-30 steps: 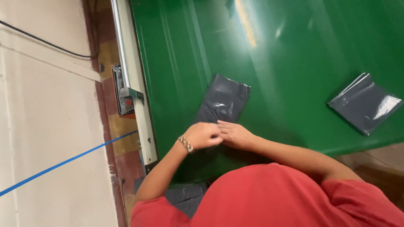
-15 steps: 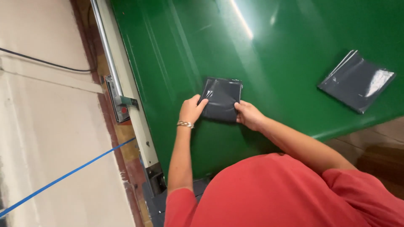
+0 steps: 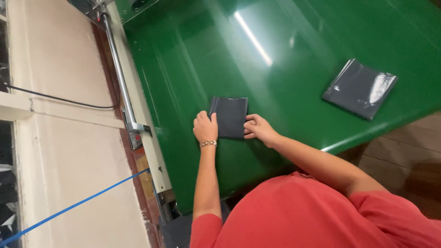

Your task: Folding and stacking plastic bags as they come off a conveyor belt.

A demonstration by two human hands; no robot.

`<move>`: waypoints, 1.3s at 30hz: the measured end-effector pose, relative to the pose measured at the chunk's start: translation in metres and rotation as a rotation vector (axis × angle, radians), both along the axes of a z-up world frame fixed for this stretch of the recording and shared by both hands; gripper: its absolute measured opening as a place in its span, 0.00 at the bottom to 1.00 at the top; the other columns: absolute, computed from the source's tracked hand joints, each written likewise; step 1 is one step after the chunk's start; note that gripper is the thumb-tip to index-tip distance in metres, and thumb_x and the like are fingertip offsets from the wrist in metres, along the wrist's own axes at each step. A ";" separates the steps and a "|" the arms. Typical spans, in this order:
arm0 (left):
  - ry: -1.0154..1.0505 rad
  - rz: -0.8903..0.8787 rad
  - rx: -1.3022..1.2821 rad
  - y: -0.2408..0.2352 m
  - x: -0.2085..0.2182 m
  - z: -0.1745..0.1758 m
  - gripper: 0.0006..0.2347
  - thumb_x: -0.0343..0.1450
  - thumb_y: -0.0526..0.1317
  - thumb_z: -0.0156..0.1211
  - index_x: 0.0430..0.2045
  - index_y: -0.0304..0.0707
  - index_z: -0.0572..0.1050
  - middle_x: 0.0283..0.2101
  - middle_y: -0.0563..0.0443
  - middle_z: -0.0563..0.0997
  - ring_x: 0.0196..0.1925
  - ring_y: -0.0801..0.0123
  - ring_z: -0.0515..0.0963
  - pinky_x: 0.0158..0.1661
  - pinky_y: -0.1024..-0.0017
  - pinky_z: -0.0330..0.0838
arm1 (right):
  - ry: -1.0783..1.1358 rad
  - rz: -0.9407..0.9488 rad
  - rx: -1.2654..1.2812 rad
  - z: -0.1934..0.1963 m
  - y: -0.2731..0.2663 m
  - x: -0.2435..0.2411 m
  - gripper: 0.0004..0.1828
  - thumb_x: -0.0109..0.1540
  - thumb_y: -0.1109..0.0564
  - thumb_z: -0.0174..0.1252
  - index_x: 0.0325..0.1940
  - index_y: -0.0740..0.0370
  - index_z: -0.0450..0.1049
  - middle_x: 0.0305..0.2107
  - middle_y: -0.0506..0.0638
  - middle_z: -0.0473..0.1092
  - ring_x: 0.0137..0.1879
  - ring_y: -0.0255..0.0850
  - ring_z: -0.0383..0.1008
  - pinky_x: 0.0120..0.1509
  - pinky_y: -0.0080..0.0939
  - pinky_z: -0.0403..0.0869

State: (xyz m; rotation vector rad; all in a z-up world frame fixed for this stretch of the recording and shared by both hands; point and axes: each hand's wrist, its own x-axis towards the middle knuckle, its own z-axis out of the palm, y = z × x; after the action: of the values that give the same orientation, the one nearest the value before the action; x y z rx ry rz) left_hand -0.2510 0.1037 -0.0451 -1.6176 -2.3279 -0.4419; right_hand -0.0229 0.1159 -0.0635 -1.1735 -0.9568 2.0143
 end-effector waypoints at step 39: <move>-0.056 -0.548 0.027 0.133 0.396 0.016 0.15 0.69 0.56 0.57 0.36 0.47 0.68 0.30 0.52 0.77 0.34 0.55 0.80 0.30 0.59 0.78 | -1.554 -0.389 1.205 0.051 0.053 0.321 0.46 0.47 0.51 0.72 0.67 0.63 0.64 0.55 0.59 0.67 0.65 0.57 0.63 0.66 0.59 0.61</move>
State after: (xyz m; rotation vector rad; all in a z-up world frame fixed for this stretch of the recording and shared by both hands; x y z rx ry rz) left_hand 0.1450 0.2364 -0.0286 -2.2470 -1.8721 -0.6293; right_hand 0.2984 0.1692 -0.0128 -1.7185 -1.8995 -0.3036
